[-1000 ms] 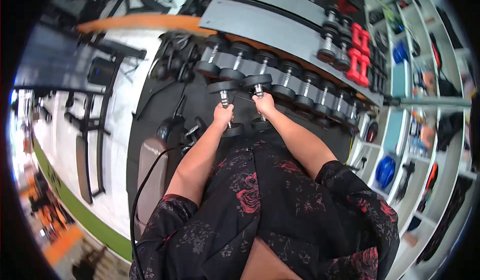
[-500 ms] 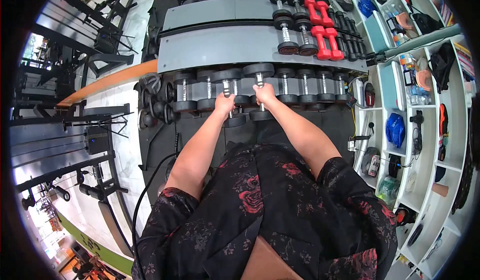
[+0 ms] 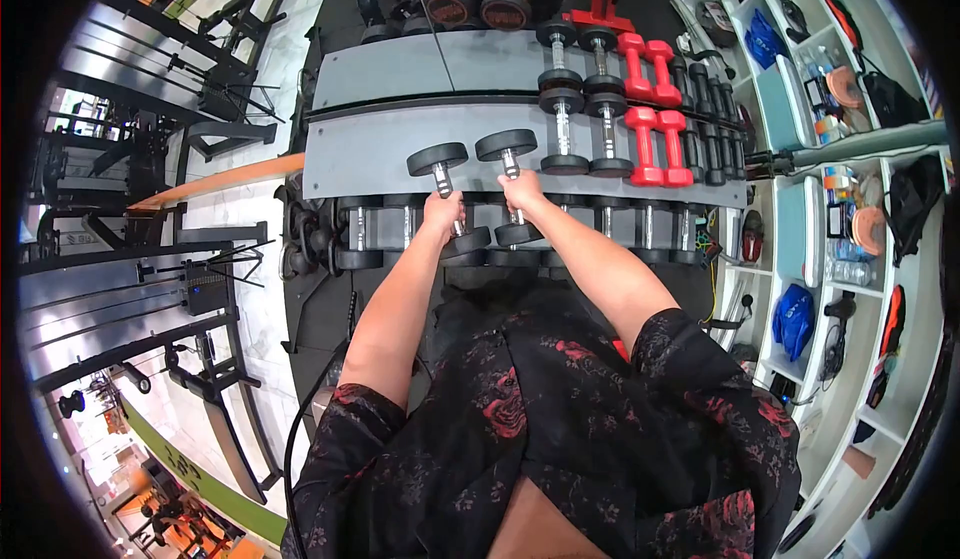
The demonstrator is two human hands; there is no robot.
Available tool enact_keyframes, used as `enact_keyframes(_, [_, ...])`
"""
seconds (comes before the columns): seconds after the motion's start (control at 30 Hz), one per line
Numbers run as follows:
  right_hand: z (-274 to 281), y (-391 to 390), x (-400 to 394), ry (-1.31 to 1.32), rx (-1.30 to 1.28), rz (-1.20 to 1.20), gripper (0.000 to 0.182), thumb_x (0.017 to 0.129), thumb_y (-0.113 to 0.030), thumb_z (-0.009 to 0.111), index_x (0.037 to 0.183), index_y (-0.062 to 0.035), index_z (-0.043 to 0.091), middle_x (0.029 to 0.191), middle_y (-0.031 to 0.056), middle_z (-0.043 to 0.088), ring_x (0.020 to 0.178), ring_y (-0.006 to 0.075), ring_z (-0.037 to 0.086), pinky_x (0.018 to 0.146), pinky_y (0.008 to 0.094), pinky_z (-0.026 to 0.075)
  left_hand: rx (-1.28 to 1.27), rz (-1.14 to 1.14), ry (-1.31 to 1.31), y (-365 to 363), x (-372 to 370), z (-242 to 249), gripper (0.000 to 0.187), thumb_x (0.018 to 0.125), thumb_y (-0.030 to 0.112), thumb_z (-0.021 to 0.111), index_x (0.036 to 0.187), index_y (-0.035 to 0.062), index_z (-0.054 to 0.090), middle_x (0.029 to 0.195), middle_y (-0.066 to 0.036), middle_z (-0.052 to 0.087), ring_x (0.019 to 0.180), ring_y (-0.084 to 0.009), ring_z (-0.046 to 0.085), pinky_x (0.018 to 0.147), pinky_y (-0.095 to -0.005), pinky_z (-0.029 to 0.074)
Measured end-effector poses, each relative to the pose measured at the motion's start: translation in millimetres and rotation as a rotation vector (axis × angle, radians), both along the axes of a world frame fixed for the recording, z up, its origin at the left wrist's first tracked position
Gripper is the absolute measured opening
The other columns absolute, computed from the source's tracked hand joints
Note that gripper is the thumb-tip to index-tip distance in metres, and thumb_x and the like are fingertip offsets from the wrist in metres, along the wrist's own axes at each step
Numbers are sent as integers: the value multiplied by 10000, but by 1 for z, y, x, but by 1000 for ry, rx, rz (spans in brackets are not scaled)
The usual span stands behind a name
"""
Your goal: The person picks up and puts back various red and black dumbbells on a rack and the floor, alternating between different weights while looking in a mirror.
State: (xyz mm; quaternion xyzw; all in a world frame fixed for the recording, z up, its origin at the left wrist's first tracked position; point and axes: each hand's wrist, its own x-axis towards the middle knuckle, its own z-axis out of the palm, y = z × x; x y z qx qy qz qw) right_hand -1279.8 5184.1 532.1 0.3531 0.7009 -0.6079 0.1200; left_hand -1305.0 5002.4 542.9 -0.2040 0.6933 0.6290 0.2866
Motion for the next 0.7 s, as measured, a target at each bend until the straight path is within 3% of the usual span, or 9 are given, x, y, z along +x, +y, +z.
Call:
enact_keyframes(0.37, [-15, 24, -75, 2, 118, -80, 276, 819, -257, 665, 719, -4, 615, 559, 116, 599, 441, 251, 598, 452, 395, 480, -94, -97, -10, 26, -81, -29, 179, 855, 166, 607, 940, 23, 539, 680, -59, 555, 535, -159, 540, 475, -322, 459])
enact_keyframes(0.43, [-18, 30, -86, -51, 60, -96, 210, 856, -181, 651, 788, -4, 561, 571, 74, 552, 394, 184, 515, 375, 372, 414, -128, -153, 12, 33, -93, -32, 180, 852, 166, 611, 935, 19, 550, 678, -60, 556, 539, -163, 543, 472, -327, 458])
enact_keyframes(0.7, [-36, 40, -107, -26, 87, -145, 211, 853, -173, 648, 786, 5, 557, 557, 79, 543, 392, 193, 508, 365, 375, 391, -131, -186, -22, 42, -127, -59, 203, 871, 188, 636, 926, 6, 565, 692, -73, 587, 547, -174, 562, 501, -336, 478])
